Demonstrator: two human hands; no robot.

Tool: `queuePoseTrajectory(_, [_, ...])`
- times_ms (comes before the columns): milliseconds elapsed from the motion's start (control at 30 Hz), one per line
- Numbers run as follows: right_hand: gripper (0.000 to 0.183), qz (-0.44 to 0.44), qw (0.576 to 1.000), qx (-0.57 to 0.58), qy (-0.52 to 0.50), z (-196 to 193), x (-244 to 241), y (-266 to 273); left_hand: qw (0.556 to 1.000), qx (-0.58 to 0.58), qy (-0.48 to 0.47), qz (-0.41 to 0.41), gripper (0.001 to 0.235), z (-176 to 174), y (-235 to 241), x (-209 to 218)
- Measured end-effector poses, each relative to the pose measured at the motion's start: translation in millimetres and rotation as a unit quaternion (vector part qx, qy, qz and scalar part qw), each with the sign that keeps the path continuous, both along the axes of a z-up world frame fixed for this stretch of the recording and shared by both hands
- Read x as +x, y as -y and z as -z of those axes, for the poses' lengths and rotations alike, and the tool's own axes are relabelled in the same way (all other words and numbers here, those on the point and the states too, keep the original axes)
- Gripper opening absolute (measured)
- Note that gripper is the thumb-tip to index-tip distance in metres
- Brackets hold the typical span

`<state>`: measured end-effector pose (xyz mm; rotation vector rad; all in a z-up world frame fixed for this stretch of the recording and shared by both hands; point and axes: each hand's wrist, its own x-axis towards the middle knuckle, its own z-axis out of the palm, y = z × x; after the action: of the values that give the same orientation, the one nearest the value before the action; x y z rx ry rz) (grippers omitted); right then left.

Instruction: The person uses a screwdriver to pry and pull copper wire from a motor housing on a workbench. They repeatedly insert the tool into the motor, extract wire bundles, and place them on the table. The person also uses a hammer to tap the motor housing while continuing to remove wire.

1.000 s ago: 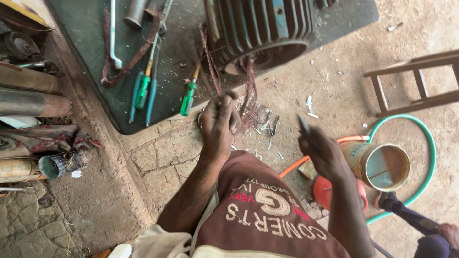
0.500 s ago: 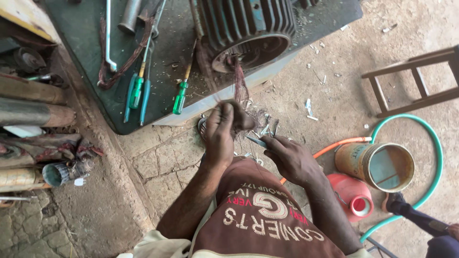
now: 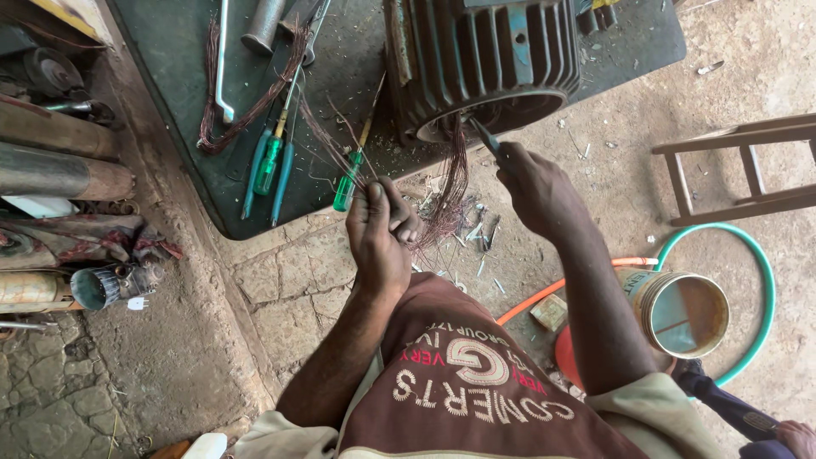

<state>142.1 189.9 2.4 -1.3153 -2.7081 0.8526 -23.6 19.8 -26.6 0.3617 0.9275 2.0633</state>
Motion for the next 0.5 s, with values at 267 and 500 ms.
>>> queuePoseTrajectory(267, [0.023,-0.035,0.999,0.027,0.013,5,-14,-8,1.0,0.002,-0.01,0.007,0.029,-3,-2,-6])
queuePoseTrajectory(500, [0.026,0.002,0.996,-0.086,-0.023,14,-16,-10,1.0,0.002,0.021,0.01,0.032,0,4,-7])
